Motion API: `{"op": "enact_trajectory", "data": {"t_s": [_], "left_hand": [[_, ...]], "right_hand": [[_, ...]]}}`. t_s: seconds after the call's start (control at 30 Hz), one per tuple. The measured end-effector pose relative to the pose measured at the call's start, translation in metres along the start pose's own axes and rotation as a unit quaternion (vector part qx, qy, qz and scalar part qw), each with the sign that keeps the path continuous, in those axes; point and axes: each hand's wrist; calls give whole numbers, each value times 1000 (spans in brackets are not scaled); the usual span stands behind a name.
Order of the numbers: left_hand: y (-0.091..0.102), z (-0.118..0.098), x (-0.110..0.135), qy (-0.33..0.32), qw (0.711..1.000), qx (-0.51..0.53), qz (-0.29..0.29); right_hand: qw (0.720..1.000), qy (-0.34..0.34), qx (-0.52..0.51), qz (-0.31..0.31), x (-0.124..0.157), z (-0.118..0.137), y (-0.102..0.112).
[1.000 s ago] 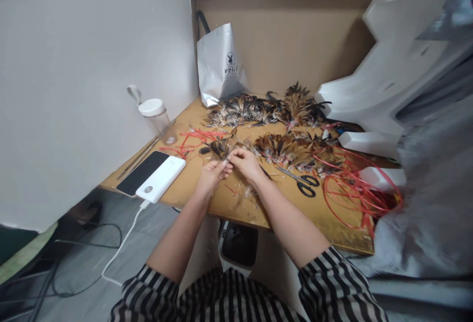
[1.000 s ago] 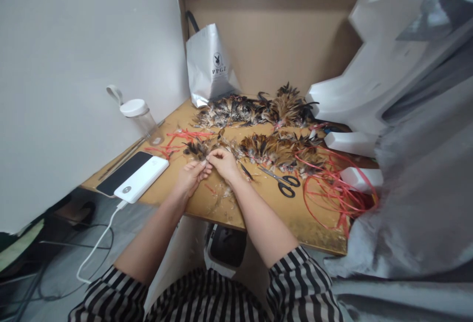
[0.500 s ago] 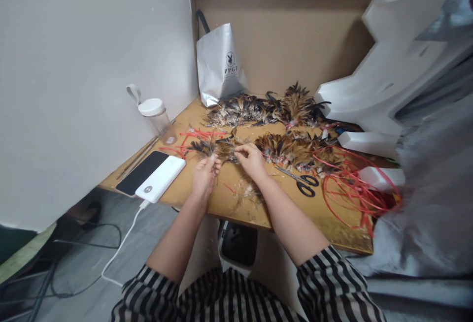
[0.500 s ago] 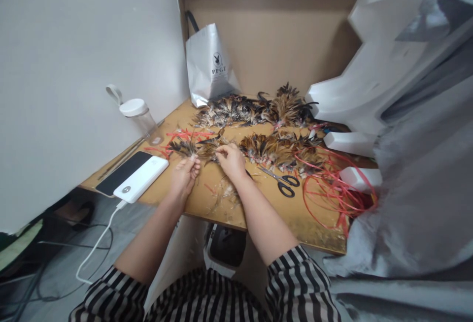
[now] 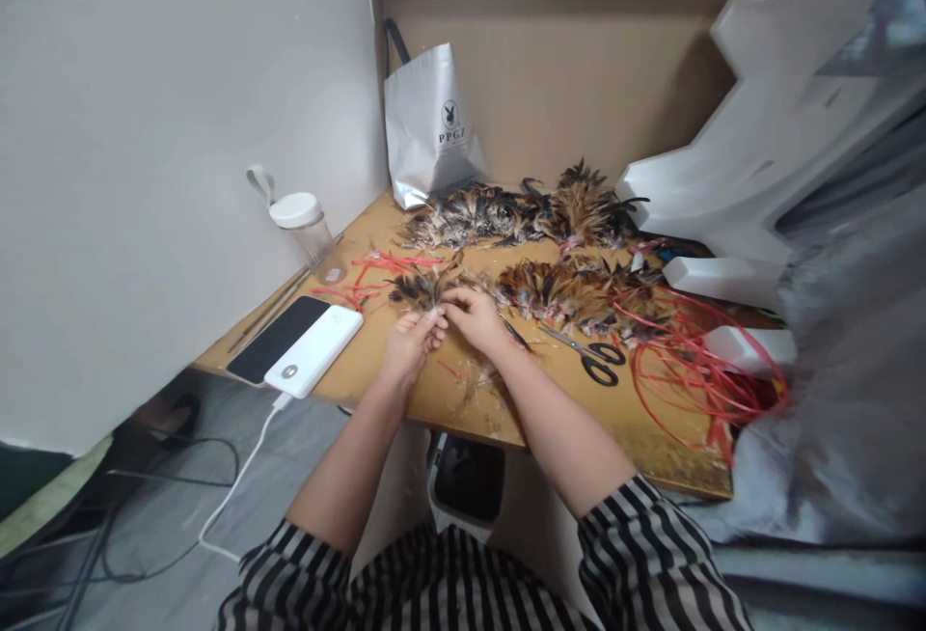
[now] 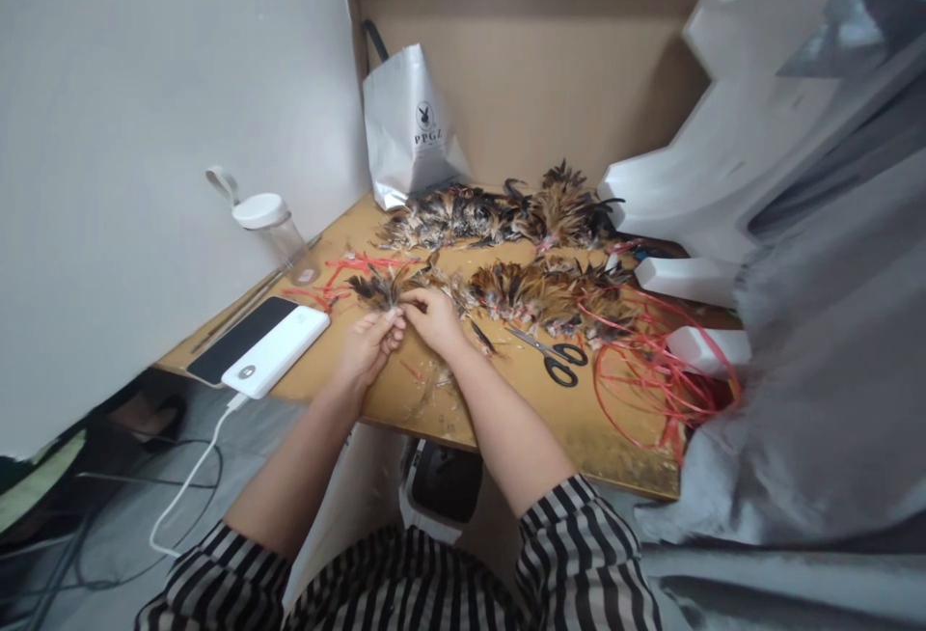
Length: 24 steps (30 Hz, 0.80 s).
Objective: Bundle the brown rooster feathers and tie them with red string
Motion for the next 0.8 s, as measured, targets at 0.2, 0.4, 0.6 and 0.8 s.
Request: {"op": "enact_trajectory", "data": {"t_s": [0.2, 0.4, 0.6, 0.8], "left_hand": [[6, -2, -4, -13, 995, 88, -41], [7, -1, -5, -73, 992, 84, -65], [4, -2, -3, -54, 995, 68, -44], [4, -2, -5, -46, 994, 93, -42]], "right_hand": [[995, -37, -77, 48, -3, 10, 22], [985, -34, -4, 169, -1, 5, 45], [972, -22, 23, 231, -1, 6, 54], [975, -68, -49, 204, -2, 7, 50]]}}
Point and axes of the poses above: each hand's wrist, its own x-axis away from the middle knuckle, its own y-axis out of the back of the hand, z = x × y, and after that the axes turned 13 degrees about y, right-handed
